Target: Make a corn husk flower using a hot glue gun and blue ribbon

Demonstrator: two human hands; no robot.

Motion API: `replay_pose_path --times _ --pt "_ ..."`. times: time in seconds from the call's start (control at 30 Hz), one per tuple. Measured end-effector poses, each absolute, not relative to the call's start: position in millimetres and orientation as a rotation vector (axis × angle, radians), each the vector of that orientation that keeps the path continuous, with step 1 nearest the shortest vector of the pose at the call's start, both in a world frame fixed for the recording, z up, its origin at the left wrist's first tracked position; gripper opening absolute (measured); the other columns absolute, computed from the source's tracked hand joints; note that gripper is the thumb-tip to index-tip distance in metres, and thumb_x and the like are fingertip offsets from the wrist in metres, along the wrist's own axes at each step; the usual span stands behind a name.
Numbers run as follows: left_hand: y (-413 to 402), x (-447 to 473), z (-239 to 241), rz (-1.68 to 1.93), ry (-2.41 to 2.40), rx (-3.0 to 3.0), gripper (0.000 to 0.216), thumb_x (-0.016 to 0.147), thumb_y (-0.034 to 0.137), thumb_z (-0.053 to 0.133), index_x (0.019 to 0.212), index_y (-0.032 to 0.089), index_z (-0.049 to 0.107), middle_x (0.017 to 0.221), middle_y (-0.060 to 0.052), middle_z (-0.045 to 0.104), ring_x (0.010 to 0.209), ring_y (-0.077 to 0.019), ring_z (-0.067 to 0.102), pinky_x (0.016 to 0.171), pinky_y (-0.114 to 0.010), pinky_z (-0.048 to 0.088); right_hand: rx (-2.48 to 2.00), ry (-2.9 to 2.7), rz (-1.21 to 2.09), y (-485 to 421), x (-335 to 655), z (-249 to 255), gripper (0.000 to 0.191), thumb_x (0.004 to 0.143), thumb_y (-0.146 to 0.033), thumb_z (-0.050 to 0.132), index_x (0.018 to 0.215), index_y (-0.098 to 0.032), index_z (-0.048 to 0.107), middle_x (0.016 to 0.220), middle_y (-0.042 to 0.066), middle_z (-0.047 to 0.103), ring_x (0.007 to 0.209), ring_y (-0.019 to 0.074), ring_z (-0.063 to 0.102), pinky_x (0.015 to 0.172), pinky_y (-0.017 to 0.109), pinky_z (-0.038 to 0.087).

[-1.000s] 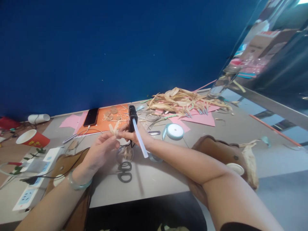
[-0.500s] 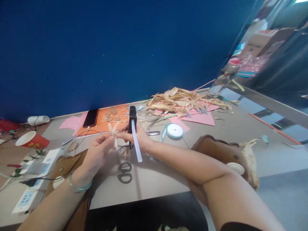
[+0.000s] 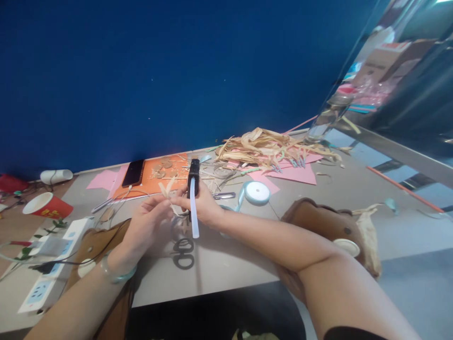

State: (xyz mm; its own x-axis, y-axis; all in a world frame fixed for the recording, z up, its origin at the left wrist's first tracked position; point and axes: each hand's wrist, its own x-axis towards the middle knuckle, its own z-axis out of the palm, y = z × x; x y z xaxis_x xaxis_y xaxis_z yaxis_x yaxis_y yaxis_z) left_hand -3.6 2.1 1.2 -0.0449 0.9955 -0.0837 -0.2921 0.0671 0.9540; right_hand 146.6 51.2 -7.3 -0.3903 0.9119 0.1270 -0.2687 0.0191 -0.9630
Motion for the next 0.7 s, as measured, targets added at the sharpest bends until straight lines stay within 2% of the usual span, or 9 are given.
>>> replay_pose_path --times 0.3,0.4,0.5,0.6,0.7 --pt "3 -5 2 1.38 1.098 0.93 0.025 0.067 0.029 0.079 0.074 0.016 0.059 0.054 0.003 0.06 0.047 -0.0077 0.055 0.051 -0.02 0.044 -0.743 -1.307 1.565 49 144 -7 0.039 0.063 -0.032 0.081 0.076 -0.019 0.047 0.063 -0.007 0.055 0.047 0.0075 0.048 0.044 0.022 0.036" --pt "4 -6 2 1.388 1.094 0.897 0.026 0.066 0.028 0.08 0.074 0.016 0.059 0.052 0.005 0.059 0.046 -0.007 0.053 0.051 -0.019 0.044 -0.774 -1.39 1.529 49 146 -4 0.032 0.072 -0.035 0.076 0.069 -0.017 0.049 0.053 -0.006 0.052 0.045 0.0074 0.045 0.044 0.022 0.034" --pt "6 -7 3 1.417 1.095 0.862 0.026 0.065 0.028 0.08 0.073 0.015 0.059 0.051 0.005 0.057 0.046 -0.0065 0.051 0.05 -0.018 0.043 -0.783 -1.474 1.488 49 147 -1 0.033 0.079 -0.037 0.069 0.062 -0.017 0.048 0.047 -0.004 0.05 0.045 0.0073 0.043 0.046 0.023 0.034" --pt "8 -8 5 1.472 1.079 0.843 0.026 0.065 0.027 0.08 0.073 0.015 0.059 0.051 0.005 0.056 0.047 -0.0061 0.051 0.05 -0.018 0.042 -0.785 -1.461 1.537 46 146 1 0.034 0.07 -0.035 0.077 0.069 -0.017 0.048 0.058 -0.002 0.059 0.049 0.0081 0.047 0.048 0.023 0.037" --pt "8 -8 5 1.494 1.059 0.848 0.025 0.065 0.027 0.079 0.073 0.015 0.059 0.052 0.004 0.057 0.048 -0.0066 0.051 0.051 -0.018 0.043 -0.828 -1.424 1.598 41 143 2 0.045 0.059 -0.031 0.084 0.077 -0.019 0.044 0.074 0.0 0.067 0.052 0.009 0.052 0.047 0.023 0.04"
